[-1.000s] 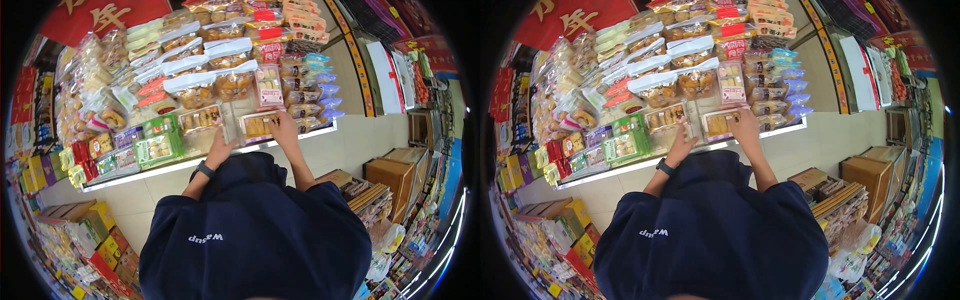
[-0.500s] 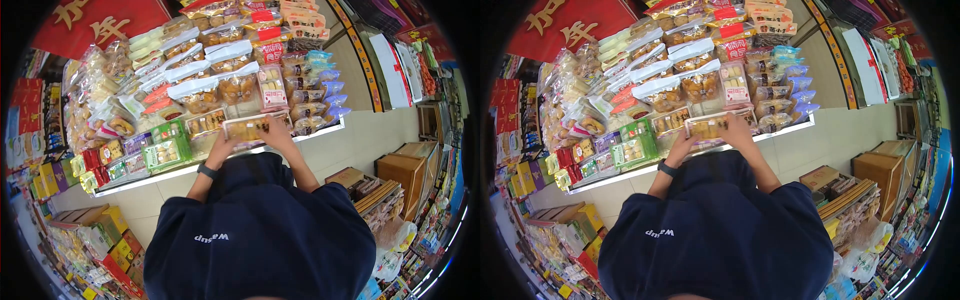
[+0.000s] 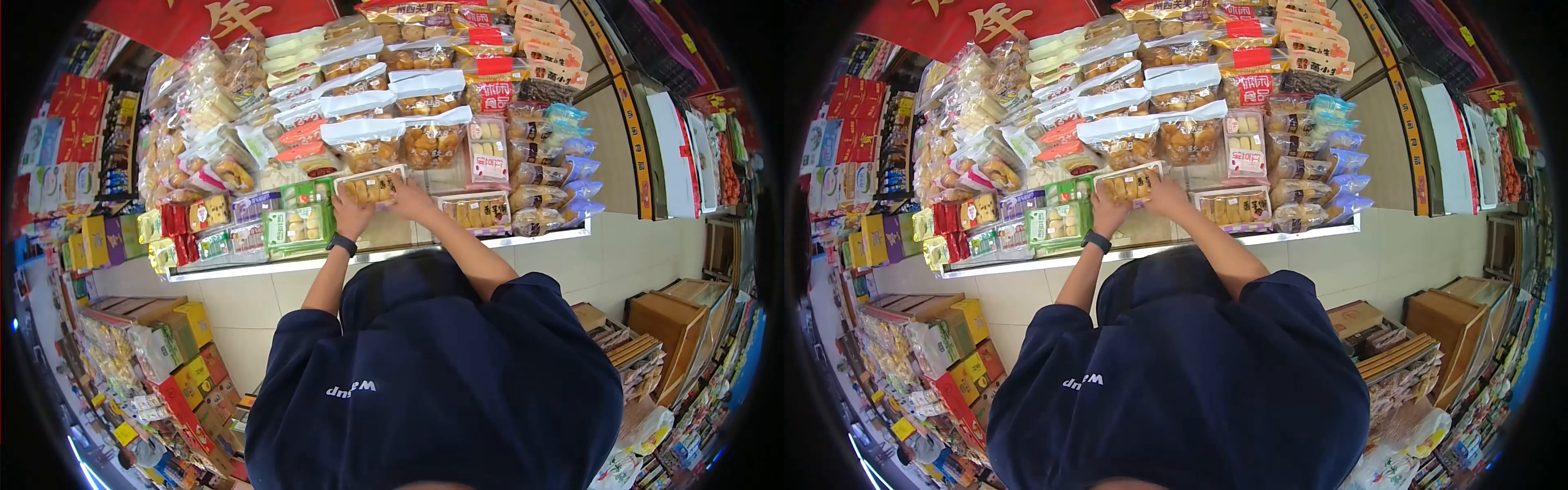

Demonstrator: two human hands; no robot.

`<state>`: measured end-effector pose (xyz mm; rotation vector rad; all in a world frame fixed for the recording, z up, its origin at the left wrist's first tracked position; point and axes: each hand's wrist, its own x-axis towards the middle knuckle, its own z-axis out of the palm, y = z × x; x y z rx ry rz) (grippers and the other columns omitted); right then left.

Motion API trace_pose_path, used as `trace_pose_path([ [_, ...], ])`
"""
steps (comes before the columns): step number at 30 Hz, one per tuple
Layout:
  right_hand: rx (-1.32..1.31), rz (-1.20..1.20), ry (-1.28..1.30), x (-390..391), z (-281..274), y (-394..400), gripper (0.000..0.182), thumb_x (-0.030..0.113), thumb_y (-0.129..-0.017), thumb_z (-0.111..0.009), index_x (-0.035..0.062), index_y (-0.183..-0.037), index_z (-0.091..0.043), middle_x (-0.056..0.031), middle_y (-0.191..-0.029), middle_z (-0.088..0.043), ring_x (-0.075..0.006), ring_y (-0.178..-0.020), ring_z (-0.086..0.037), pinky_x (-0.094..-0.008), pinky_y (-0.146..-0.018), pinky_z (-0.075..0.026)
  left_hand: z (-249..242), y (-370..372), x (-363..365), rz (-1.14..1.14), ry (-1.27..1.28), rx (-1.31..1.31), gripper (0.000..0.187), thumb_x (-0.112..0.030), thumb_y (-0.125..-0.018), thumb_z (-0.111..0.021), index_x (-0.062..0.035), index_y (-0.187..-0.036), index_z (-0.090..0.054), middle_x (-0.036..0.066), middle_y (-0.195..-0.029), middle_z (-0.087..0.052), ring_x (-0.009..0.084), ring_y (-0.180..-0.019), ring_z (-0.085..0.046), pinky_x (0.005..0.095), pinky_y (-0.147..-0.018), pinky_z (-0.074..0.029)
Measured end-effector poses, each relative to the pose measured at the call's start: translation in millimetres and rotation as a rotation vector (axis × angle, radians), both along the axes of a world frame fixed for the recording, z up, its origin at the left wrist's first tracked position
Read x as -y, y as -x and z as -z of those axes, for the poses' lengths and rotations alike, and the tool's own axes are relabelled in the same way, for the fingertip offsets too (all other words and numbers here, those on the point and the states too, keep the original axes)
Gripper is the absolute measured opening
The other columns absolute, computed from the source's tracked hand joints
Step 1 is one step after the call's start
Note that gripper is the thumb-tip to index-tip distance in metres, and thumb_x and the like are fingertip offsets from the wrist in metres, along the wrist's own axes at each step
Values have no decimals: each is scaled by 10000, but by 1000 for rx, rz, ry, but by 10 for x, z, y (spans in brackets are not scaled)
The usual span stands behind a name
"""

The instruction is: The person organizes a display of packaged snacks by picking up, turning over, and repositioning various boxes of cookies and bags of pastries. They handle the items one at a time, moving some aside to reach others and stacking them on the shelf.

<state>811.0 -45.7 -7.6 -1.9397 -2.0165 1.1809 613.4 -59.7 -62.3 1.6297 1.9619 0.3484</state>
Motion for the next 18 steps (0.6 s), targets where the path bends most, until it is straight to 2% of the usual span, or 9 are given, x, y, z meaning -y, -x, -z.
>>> trace_pose_path([
  [1,-4,-6,3,65,-73,-34,714,317,-832,-703,9,-1425,-453,-336,-1326,-518,-470,-1223,-525,-481,-1064,-432,6,-29,8,-7,-19,-9,1057,-351,-777,-759,22,-1554,-146,426,-1499,-240,592,-1303,-389,538,-1112,-368],
  [4,-133,68,-202,273,-2,-235,738,332,-811,-724,58,-1441,-455,-305,-1310,-538,-449,-1197,-552,-492,-1032,-457,-9,-97,108,-14,-46,-36,1049,-364,-780,-754,-11,-1564,-152,430,-1512,-214,612,-1296,-380,560,-1112,-358],
  [7,-21,104,-296,562,-263,-662,621,299,-871,-685,12,-1391,-505,-278,-1367,-520,-426,-1239,-529,-463,-1059,-439,-89,-77,135,27,-61,-48,1058,-379,-779,-757,3,-1562,-156,425,-1526,-202,606,-1312,-369,563,-1117,-350],
  [10,74,294,-327,794,-429,-1107,579,292,-850,-707,1,-1325,-549,-231,-1302,-577,-419,-1175,-563,-472,-1018,-460,-239,-167,225,69,-119,-79,1055,-372,-782,-759,23,-1558,-165,415,-1536,-203,600,-1344,-334,556,-1138,-321],
  [14,293,395,-307,987,-550,-1455,484,275,-817,-704,-24,-1174,-571,-247,-1177,-598,-425,-1110,-584,-505,-957,-488,-661,-490,410,300,-235,-120,1039,-325,-791,-770,91,-1533,-173,381,-1555,-211,550,-1402,-289,544,-1172,-270],
  [16,366,453,-242,1010,-413,-1547,480,282,-803,-712,-24,-1144,-568,-255,-1169,-592,-438,-1102,-585,-506,-935,-502,-566,-686,485,411,-96,199,977,-306,-815,-768,118,-1504,-219,375,-1518,-289,479,-1406,-329,487,-1169,-297],
  [17,408,447,-178,997,-256,-1598,558,319,-789,-725,-34,-1186,-555,-274,-1169,-577,-461,-1091,-586,-511,-895,-526,-550,-819,510,446,4,383,958,-311,-827,-767,123,-1495,-236,368,-1500,-329,443,-1396,-370,459,-1158,-324],
  [18,443,485,-140,979,-180,-1592,558,351,-793,-718,-19,-1178,-556,-274,-1157,-580,-462,-1080,-596,-517,-901,-522,-551,-966,534,366,206,519,927,-305,-839,-761,121,-1487,-254,345,-1471,-379,407,-1364,-414,441,-1130,-355],
])
